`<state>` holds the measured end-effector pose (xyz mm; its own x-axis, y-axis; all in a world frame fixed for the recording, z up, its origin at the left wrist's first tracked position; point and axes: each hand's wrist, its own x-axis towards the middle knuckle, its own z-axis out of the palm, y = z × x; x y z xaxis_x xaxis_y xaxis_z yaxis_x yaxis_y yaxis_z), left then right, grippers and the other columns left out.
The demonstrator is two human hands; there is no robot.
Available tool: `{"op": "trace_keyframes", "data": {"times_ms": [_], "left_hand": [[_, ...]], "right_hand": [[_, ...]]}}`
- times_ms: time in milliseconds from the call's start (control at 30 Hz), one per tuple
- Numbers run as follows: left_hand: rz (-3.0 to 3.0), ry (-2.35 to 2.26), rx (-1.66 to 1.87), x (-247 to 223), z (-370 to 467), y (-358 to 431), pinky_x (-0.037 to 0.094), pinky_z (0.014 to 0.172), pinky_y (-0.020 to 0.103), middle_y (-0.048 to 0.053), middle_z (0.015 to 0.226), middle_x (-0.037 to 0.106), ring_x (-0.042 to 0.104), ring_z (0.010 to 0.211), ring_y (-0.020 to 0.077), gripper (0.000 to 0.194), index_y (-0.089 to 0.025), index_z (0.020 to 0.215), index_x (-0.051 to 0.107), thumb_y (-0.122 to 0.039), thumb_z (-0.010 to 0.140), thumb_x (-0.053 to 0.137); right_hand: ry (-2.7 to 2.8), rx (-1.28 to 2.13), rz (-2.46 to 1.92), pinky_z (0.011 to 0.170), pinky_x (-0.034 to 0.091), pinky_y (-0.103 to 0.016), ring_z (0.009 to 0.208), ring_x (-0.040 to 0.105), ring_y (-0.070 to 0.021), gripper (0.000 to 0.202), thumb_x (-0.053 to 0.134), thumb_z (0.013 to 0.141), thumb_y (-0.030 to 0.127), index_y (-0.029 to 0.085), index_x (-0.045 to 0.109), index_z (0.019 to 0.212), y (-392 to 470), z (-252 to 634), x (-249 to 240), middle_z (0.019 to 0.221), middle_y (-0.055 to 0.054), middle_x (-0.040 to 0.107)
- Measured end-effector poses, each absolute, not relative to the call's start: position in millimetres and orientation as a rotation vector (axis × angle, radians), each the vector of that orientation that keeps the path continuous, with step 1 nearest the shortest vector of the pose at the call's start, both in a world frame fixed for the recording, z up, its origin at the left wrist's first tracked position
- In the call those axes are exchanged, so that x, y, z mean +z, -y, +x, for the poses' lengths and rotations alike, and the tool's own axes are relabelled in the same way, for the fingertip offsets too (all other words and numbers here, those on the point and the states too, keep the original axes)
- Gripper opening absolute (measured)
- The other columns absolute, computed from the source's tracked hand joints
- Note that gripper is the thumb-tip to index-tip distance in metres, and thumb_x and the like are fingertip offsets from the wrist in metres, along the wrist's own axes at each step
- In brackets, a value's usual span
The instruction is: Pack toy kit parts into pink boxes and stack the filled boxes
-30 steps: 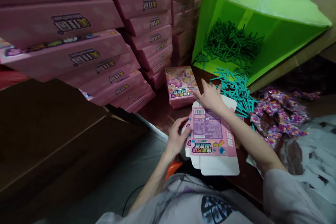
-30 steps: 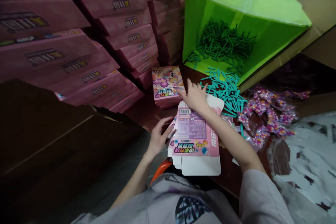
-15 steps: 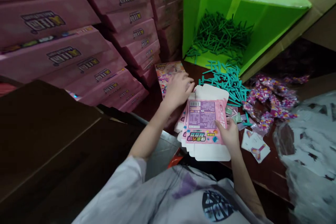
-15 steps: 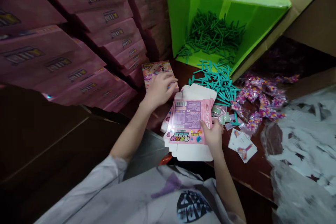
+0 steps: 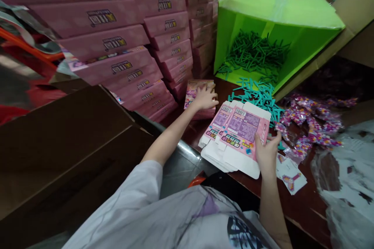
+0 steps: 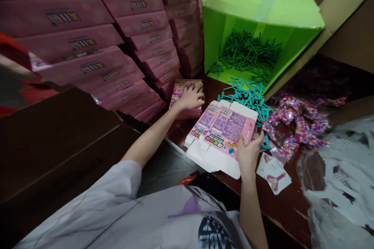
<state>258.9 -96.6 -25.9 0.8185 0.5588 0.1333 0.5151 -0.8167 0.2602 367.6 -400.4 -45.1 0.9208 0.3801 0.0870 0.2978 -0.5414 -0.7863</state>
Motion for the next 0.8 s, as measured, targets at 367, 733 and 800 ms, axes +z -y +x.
{"op": "trace_keyframes", "data": {"times_ms": [367, 733, 800], "left_hand": [[2.856, -0.192, -0.01, -12, 166, 98, 0.007, 0.12, 0.056, 0.0, 0.16, 0.024, 0.014, 0.149, 0.0336, 0.046, -0.034, 0.127, 0.062, -0.033, 0.081, 0.062], [2.044, -0.629, 0.93, -3, 184, 220, 0.029, 0.118, 0.048, 0.014, 0.144, 0.05, 0.039, 0.139, 0.0303, 0.066, -0.015, 0.134, 0.054, -0.062, 0.087, 0.051], [1.612, -0.629, 0.916, -3, 195, 256, 0.042, 0.109, 0.045, 0.013, 0.13, 0.061, 0.05, 0.129, 0.0314, 0.073, -0.015, 0.123, 0.061, -0.073, 0.084, 0.043]], "right_hand": [[0.425, 0.274, -1.903, 0.08, 0.053, -0.042, 0.085, 0.067, -0.0285, 0.072, 0.073, 0.06, 0.037, 0.013, 0.054, 0.125, 398, 350, -61, 0.099, -0.013, 0.07], [0.452, 0.213, -1.569, 0.08, 0.055, -0.037, 0.088, 0.068, -0.0228, 0.042, 0.064, 0.077, 0.031, 0.017, 0.054, 0.116, 403, 307, -6, 0.099, -0.009, 0.07], [0.503, 0.218, -1.545, 0.079, 0.055, -0.034, 0.088, 0.068, -0.0221, 0.042, 0.063, 0.082, 0.036, 0.018, 0.056, 0.119, 420, 302, 11, 0.101, -0.009, 0.071]]}}
